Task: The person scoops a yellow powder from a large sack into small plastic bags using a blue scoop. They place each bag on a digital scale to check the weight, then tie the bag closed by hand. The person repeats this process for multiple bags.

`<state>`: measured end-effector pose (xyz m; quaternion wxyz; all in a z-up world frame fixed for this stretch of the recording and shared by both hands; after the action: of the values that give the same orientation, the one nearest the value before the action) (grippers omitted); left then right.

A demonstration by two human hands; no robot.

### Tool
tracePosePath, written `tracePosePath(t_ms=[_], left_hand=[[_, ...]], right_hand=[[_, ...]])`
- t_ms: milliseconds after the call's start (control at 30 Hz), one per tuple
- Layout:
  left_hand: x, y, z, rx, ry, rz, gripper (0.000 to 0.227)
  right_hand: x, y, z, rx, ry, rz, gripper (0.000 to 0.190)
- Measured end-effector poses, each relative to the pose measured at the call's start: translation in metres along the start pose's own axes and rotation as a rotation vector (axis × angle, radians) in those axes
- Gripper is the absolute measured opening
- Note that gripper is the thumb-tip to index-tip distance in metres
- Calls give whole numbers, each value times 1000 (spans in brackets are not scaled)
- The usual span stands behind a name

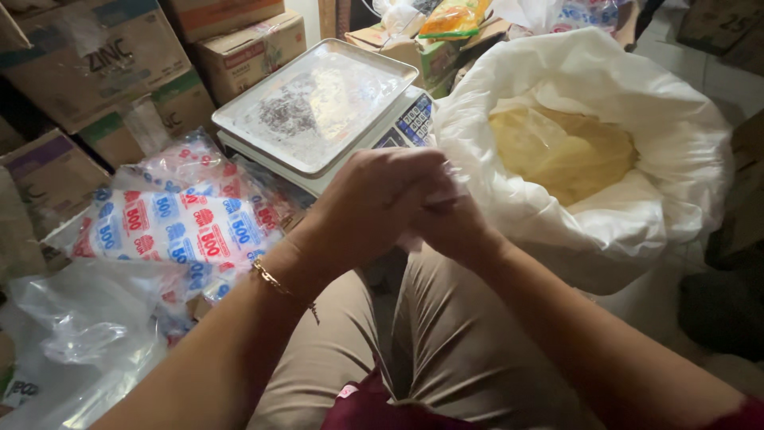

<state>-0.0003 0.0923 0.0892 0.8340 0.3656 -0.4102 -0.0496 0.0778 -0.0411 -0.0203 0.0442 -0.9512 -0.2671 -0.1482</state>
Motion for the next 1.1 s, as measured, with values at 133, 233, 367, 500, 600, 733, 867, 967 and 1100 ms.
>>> tracePosePath(t_ms=[133,233,367,500,600,733,867,967,1100], left_hand=[[-4,-8,-3,71,-14,103,10],[-10,-18,-4,87,0,167,11],[-18,-29,2,120,-21,196,8],[-22,-38,6,43,68,88,4],[-18,-38,13,43,101,61,6],[-11,-20,20,-10,61,199,8],[6,-20,18,-117,226,200,16],[21,-18,24,-267,80,262,18],[28,-43,24,-678,162,221,21]], right_hand=[[17,-12,-10,-463,343,-113,14],[21,-23,-24,-382,566,-261,20],[22,-33,-32,-526,641,-275,24],[21,-36,-28,-581,650,-280,28],[25,-30,-19,-629,657,-296,30],[26,-19,3,-685,620,-335,34],[14,1,3,-941,565,-352,38],[-7,30,-36,-916,324,-227,46],[-37,55,-100,-331,-79,-26,38]])
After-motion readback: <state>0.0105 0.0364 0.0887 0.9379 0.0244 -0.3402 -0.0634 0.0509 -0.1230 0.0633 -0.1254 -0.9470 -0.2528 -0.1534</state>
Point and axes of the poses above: each hand's wrist, its own x-axis towards the middle knuckle, its own y-axis out of the back of the hand, z = x × y, the point moved 5 cm from there along x, towards the middle knuckle, and after that the axes turned 14 degrees about x, right-handed, at the moved point
